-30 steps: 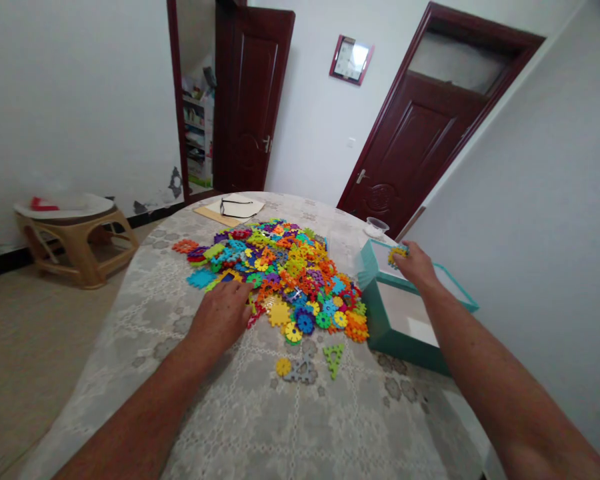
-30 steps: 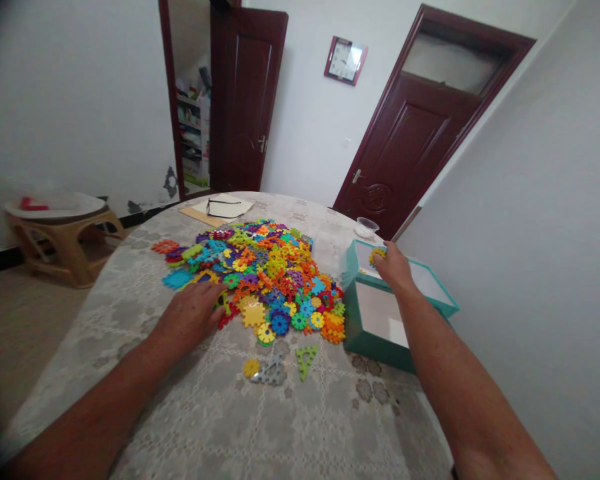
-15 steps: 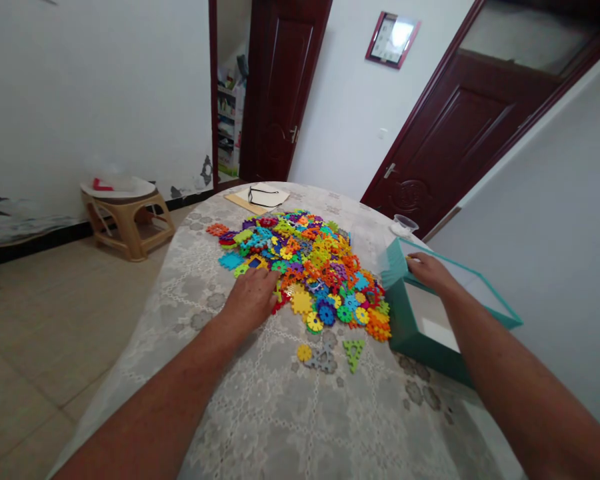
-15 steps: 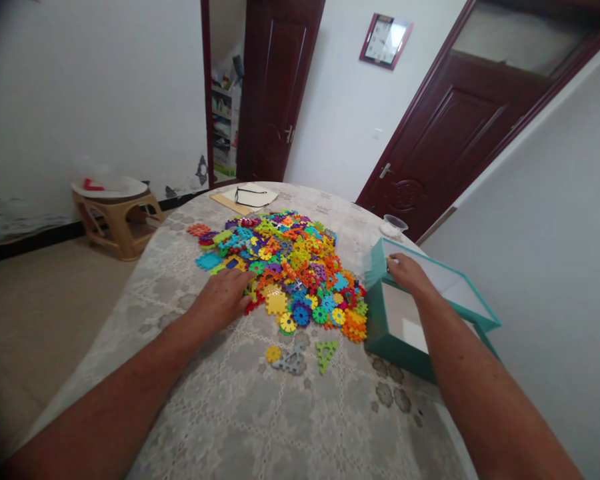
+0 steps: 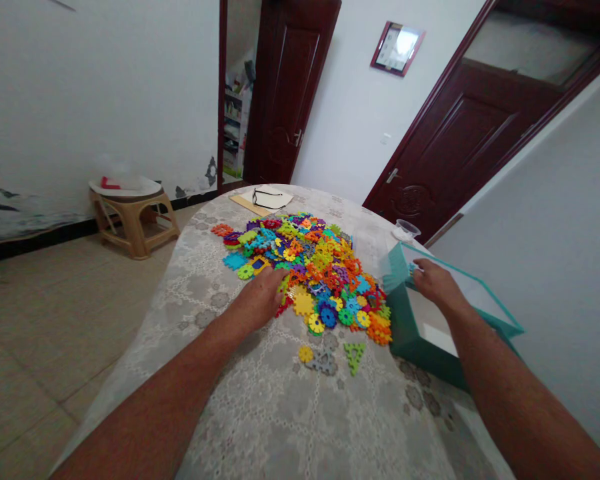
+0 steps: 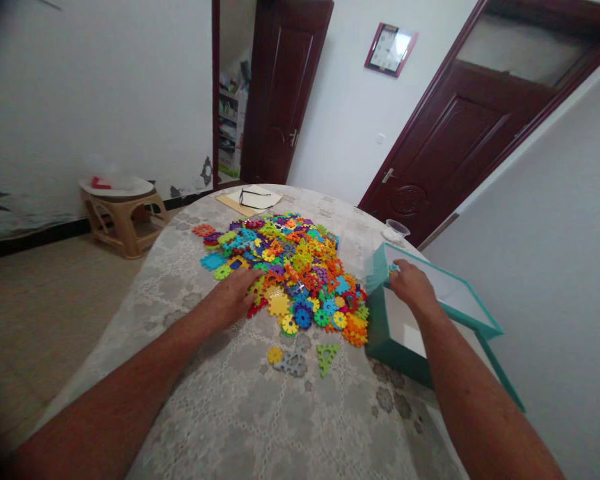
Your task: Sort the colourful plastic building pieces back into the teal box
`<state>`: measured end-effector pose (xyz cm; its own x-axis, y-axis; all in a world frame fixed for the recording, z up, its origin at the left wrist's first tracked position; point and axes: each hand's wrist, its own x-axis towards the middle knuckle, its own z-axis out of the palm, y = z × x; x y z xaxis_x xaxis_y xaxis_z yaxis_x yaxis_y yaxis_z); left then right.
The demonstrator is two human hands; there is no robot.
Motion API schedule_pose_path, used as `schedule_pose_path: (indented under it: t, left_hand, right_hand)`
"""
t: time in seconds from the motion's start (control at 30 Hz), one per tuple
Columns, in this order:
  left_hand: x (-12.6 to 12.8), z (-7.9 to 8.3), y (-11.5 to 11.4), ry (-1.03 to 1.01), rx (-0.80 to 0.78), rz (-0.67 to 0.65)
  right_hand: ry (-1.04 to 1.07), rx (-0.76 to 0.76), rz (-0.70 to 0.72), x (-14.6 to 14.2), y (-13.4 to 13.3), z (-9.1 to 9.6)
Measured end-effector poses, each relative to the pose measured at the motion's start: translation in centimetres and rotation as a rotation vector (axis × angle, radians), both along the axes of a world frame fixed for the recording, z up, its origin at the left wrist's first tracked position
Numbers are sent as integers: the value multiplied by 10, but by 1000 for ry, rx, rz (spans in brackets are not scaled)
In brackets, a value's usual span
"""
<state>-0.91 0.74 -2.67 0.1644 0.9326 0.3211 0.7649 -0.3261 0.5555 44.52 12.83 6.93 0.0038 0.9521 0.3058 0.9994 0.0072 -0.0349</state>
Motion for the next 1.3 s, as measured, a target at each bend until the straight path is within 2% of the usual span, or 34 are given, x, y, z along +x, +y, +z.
schedule_pose_path:
  t: [0.1, 0.2, 0.33, 0.43, 0.53, 0.63, 0.87, 1.03, 1.2, 1.3]
  left_hand:
    - [2, 3, 0, -87, 22, -25]
    - [6, 11, -4, -162, 21, -51]
    - [14, 16, -9, -215, -49, -106]
    - [22, 12, -11, -183, -91, -129]
    - [29, 5, -11, -79, -77, -137]
    - [33, -2, -9, -25, -82, -137]
    - [34, -8, -9, -55, -80, -198]
    - [33, 1, -12, -91, -84, -206]
    - [36, 14, -15, -109, -71, -327]
    - [38, 17, -16, -122, -43, -348]
  right_hand:
    - [21, 92, 166, -33, -34, 5]
    - [163, 63, 347, -79, -74, -3]
    - [321, -69, 568, -140, -116, -38]
    - [342, -13, 640, -174, -129, -71]
    - [305, 37, 678, -194, -130, -95]
    - [270, 54, 683, -202, -127, -107]
    - [372, 58, 743, -199, -132, -112]
    - [446, 66, 724, -194, -135, -115]
    - [502, 104, 772, -197, -137, -108]
    - [530, 86, 792, -198, -139, -103]
